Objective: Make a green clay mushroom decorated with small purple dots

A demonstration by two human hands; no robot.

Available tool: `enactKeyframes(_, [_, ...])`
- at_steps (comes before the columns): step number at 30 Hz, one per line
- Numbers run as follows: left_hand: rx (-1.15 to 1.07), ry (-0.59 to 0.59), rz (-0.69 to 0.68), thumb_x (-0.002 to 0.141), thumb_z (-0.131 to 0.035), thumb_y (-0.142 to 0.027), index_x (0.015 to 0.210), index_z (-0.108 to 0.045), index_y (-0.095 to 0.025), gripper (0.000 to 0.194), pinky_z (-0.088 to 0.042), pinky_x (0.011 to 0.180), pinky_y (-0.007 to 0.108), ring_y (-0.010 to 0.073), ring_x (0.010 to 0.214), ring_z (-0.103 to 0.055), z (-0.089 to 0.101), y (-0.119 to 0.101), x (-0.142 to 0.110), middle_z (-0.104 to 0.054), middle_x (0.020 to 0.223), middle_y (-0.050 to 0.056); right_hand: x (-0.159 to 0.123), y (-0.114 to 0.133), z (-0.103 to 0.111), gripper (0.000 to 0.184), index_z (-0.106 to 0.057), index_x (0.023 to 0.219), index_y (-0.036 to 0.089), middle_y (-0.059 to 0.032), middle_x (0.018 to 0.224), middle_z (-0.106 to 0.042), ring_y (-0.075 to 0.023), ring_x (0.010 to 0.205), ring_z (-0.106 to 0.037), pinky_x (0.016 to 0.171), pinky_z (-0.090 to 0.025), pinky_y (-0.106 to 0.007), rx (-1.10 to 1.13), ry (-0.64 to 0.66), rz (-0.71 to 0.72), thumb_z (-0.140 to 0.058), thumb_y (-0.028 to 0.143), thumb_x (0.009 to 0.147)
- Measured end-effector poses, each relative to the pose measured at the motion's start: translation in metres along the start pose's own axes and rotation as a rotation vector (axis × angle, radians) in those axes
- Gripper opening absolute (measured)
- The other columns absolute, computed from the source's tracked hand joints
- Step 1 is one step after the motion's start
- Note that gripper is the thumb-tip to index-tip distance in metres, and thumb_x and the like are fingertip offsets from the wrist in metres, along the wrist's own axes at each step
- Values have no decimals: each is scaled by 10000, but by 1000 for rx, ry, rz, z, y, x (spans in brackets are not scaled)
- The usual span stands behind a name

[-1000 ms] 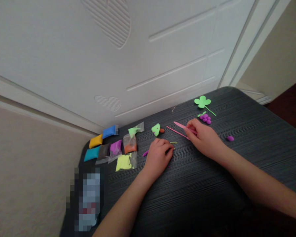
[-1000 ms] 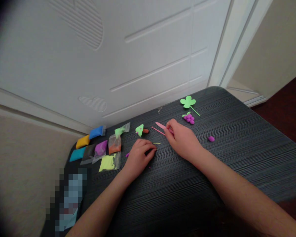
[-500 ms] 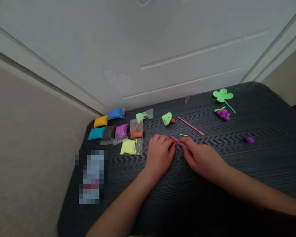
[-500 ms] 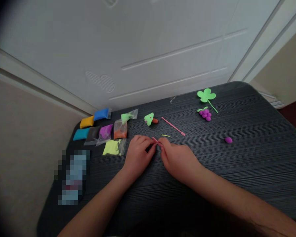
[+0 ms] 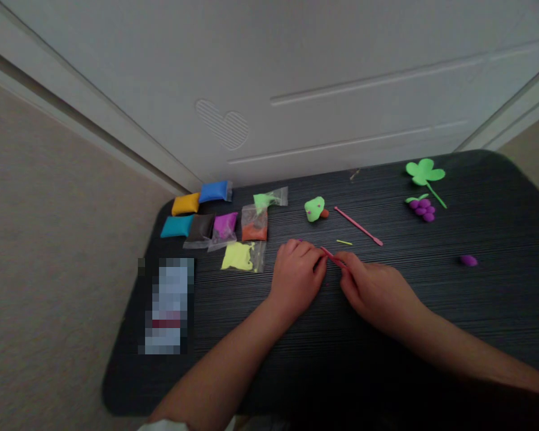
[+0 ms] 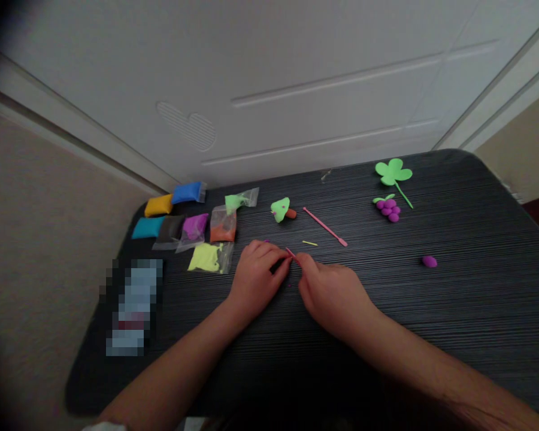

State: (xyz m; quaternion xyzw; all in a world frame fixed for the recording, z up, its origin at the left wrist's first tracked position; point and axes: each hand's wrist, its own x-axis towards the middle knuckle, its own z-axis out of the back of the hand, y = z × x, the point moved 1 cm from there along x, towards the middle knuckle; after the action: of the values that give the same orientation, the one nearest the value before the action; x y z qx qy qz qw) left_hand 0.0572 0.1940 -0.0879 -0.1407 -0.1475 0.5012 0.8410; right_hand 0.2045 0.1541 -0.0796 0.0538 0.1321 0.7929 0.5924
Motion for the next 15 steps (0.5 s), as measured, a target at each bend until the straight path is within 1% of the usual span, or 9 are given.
enactKeyframes(6, [-21,-16,-26,833,-430,-290,851,-622,-209,209,-355,773,356,181,853,-459,1,0,-2,-609,834,19,0,0,-1,258,-414,1083,214,4,720,-636,-180,590,-606,523,-341,-267,-41,-25,12,-352,228,834])
enactKeyframes(12, [-16,-26,-40,830,-430,-297,868,-630,-207,223,-350,767,359,184,853,-457,2,2,-4,-620,842,19,-1,1,-1,245,-418,1068,216,20,631,-613,-167,524,-591,482,-311,-257,-91,-69,28,-369,230,828])
enactKeyframes(15, [-1,-27,-42,831,-428,-289,862,-632,-205,223,-348,757,354,183,853,-456,2,2,-4,-622,838,16,-1,1,-1,242,-421,1064,219,18,637,-618,-165,522,-592,478,-305,-255,-101,-72,31,-373,225,827])
